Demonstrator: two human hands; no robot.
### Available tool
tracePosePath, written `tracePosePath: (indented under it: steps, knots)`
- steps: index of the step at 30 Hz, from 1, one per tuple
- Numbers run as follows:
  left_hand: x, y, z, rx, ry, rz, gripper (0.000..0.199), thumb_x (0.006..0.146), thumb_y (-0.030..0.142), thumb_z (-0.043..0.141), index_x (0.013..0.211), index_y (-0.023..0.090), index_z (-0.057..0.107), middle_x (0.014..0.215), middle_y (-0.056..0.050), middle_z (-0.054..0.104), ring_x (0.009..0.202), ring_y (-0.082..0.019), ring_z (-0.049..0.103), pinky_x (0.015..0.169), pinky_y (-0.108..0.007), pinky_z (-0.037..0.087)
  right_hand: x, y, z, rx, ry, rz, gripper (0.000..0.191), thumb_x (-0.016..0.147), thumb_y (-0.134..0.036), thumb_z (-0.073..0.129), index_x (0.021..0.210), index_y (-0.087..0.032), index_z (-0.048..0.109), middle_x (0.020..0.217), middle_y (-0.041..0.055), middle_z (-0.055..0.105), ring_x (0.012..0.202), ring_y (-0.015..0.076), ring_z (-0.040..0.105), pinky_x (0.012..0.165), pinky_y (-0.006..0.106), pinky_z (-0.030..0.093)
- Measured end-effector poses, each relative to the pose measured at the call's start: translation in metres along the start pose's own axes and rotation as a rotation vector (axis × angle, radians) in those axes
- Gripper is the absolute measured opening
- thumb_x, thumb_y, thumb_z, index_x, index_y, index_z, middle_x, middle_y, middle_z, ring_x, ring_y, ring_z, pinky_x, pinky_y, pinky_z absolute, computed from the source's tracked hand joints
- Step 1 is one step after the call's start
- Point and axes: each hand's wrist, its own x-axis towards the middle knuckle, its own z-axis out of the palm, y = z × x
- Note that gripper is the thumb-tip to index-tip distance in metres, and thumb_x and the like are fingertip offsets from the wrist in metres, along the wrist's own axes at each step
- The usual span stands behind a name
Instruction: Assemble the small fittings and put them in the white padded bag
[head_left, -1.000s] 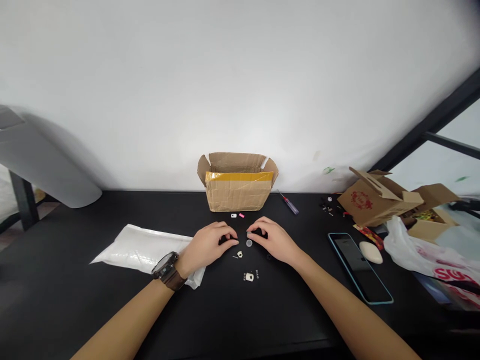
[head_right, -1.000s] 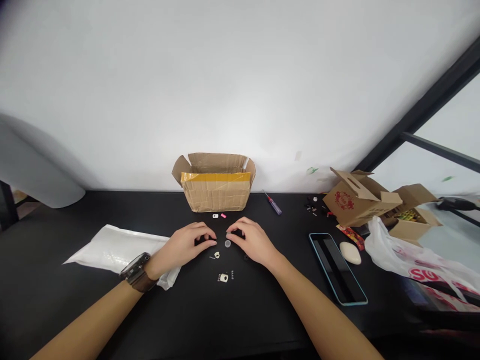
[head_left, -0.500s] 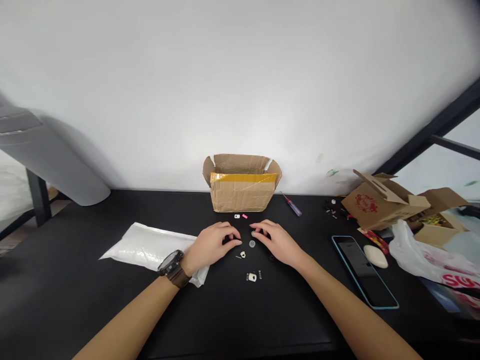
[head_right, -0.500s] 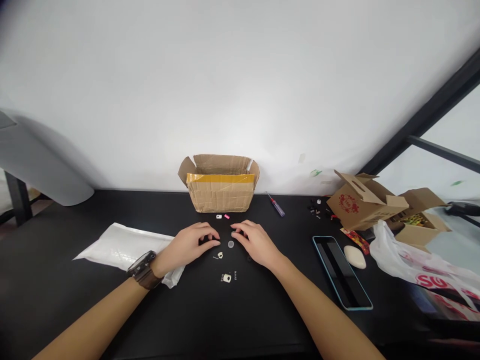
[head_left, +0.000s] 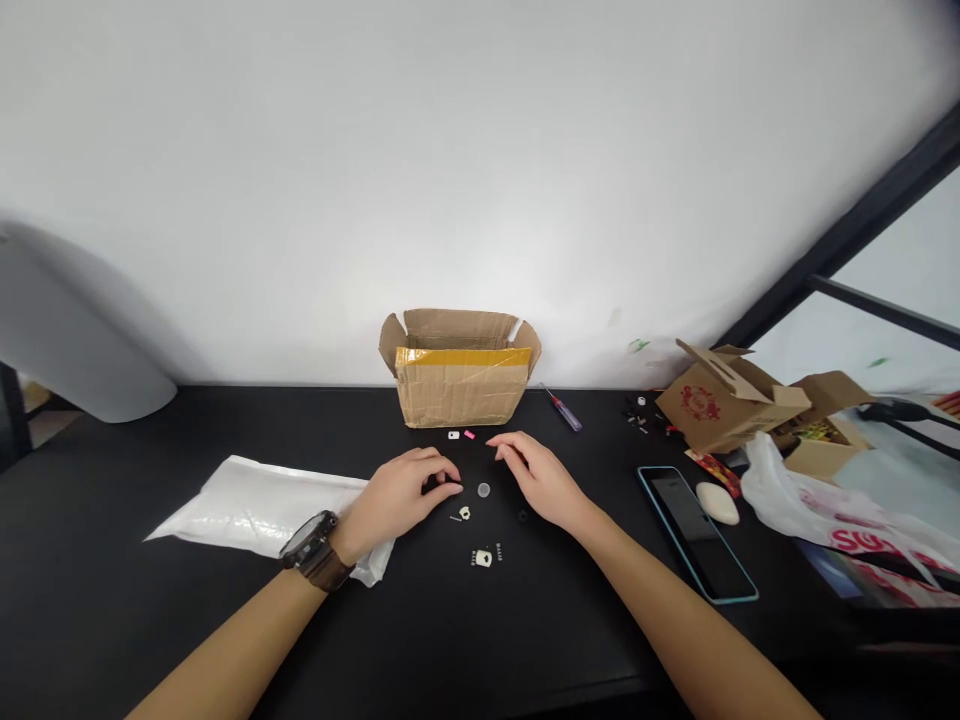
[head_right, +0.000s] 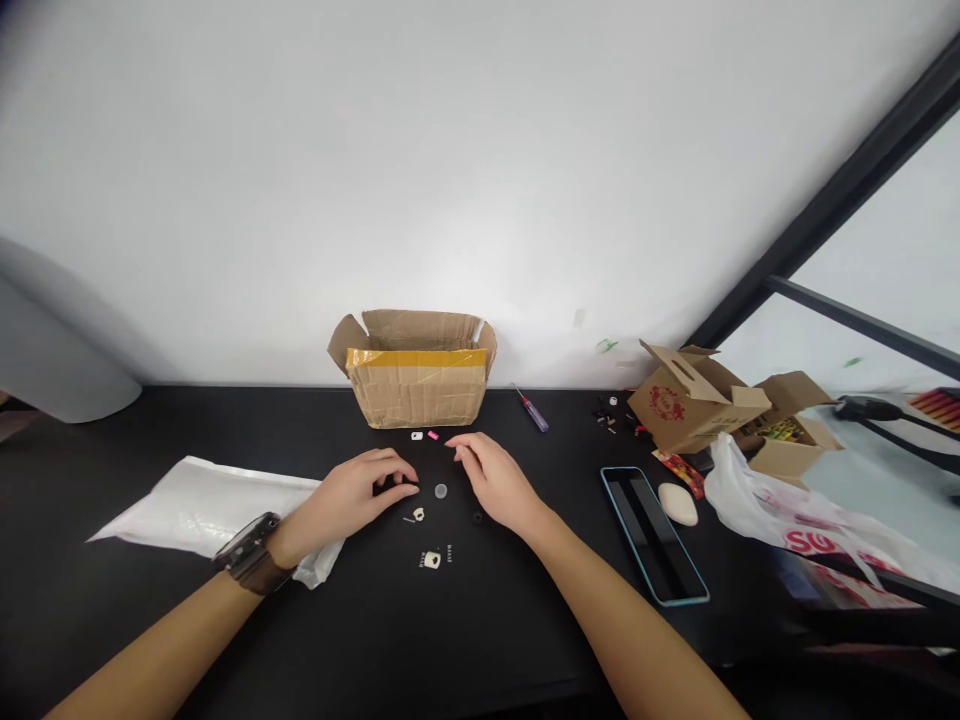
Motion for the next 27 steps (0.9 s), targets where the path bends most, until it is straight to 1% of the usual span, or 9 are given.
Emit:
tracePosePath:
  steps: [2, 7, 8, 11, 13, 16, 19, 21, 27]
  knots:
    - [0.001, 0.0, 0.0, 0.005, -0.005, -0.003, 0.02, 0.097, 0.046, 0.061, 0.101, 0.031, 0.074, 0.092, 0.002, 0.068, 0.089, -0.017, 0.064, 0.076, -0.027, 0.047, 0.0, -0.002, 0.0, -0.012, -0.007, -0.027, 0.027, 0.108, -0.034, 0.04, 0.12, -0.027, 0.063, 0.107, 0.004, 0.069, 0.102, 0.0195, 0.066, 0.094, 0.035, 0.051]
    - [0.0, 0.0, 0.0, 0.018, -0.014, -0.011, 0.019, 0.098, 0.046, 0.061, 0.102, 0.031, 0.073, 0.094, 0.002, 0.067, 0.091, -0.017, 0.064, 0.077, -0.027, 0.046, -0.002, -0.004, 0.005, 0.007, -0.006, -0.011, 0.023, 0.107, -0.036, 0.047, 0.113, -0.027, 0.066, 0.11, 0.0032, 0.07, 0.099, 0.0188, 0.066, 0.09, 0.033, 0.052]
    - [0.0, -0.001, 0.0, 0.019, -0.016, -0.011, 0.02, 0.098, 0.046, 0.06, 0.102, 0.031, 0.073, 0.094, 0.002, 0.067, 0.092, -0.017, 0.063, 0.077, -0.027, 0.046, -0.001, -0.004, 0.005, 0.017, -0.004, -0.008, 0.023, 0.106, -0.036, 0.048, 0.114, -0.027, 0.067, 0.11, 0.003, 0.07, 0.098, 0.0187, 0.066, 0.089, 0.033, 0.052]
    - [0.0, -0.001, 0.0, 0.02, -0.026, -0.012, 0.02, 0.099, 0.046, 0.059, 0.103, 0.031, 0.072, 0.095, 0.002, 0.067, 0.092, -0.017, 0.063, 0.078, -0.027, 0.046, 0.0, -0.002, 0.005, 0.047, 0.004, 0.009, 0.028, 0.105, -0.036, 0.052, 0.127, -0.029, 0.066, 0.107, 0.003, 0.071, 0.095, 0.0187, 0.067, 0.088, 0.034, 0.054]
    - [0.0, 0.0, -0.001, 0.022, -0.029, -0.012, 0.019, 0.099, 0.044, 0.06, 0.103, 0.03, 0.072, 0.095, 0.002, 0.067, 0.093, -0.017, 0.063, 0.08, -0.028, 0.046, 0.002, -0.003, 0.003, 0.06, 0.017, 0.011, 0.031, 0.104, -0.036, 0.053, 0.131, -0.03, 0.066, 0.107, 0.0032, 0.071, 0.096, 0.0196, 0.068, 0.091, 0.035, 0.054]
    - [0.0, 0.001, -0.001, 0.027, -0.028, -0.011, 0.018, 0.098, 0.044, 0.061, 0.103, 0.03, 0.072, 0.096, 0.002, 0.067, 0.094, -0.018, 0.063, 0.083, -0.028, 0.047, 0.003, -0.005, -0.001, 0.082, 0.053, -0.003, 0.027, 0.103, -0.038, 0.056, 0.123, -0.029, 0.071, 0.109, 0.0033, 0.072, 0.101, 0.0205, 0.068, 0.094, 0.035, 0.053]
    - [0.0, 0.001, -0.001, 0.028, -0.025, -0.002, 0.019, 0.099, 0.044, 0.06, 0.103, 0.03, 0.072, 0.096, 0.002, 0.067, 0.094, -0.018, 0.063, 0.083, -0.029, 0.046, 0.003, -0.007, -0.005, 0.095, 0.101, 0.01, 0.024, 0.102, -0.038, 0.057, 0.117, -0.028, 0.073, 0.104, 0.0029, 0.073, 0.095, 0.0198, 0.069, 0.087, 0.033, 0.054]
    - [-0.001, 0.0, 0.0, 0.026, -0.02, 0.002, 0.018, 0.099, 0.043, 0.06, 0.104, 0.03, 0.072, 0.095, 0.002, 0.067, 0.093, -0.017, 0.063, 0.082, -0.028, 0.046, 0.003, -0.007, -0.006, 0.098, 0.116, 0.015, 0.023, 0.101, -0.038, 0.059, 0.113, -0.028, 0.074, 0.103, 0.0031, 0.073, 0.093, 0.0201, 0.069, 0.085, 0.033, 0.054]
    - [-0.003, -0.002, 0.002, 0.016, -0.004, 0.022, 0.015, 0.099, 0.04, 0.062, 0.103, 0.03, 0.072, 0.096, 0.002, 0.067, 0.093, -0.017, 0.063, 0.083, -0.029, 0.046, 0.006, -0.003, -0.006, 0.108, 0.17, 0.019, 0.023, 0.098, -0.04, 0.062, 0.11, -0.026, 0.077, 0.105, 0.0048, 0.075, 0.095, 0.0222, 0.071, 0.087, 0.035, 0.054]
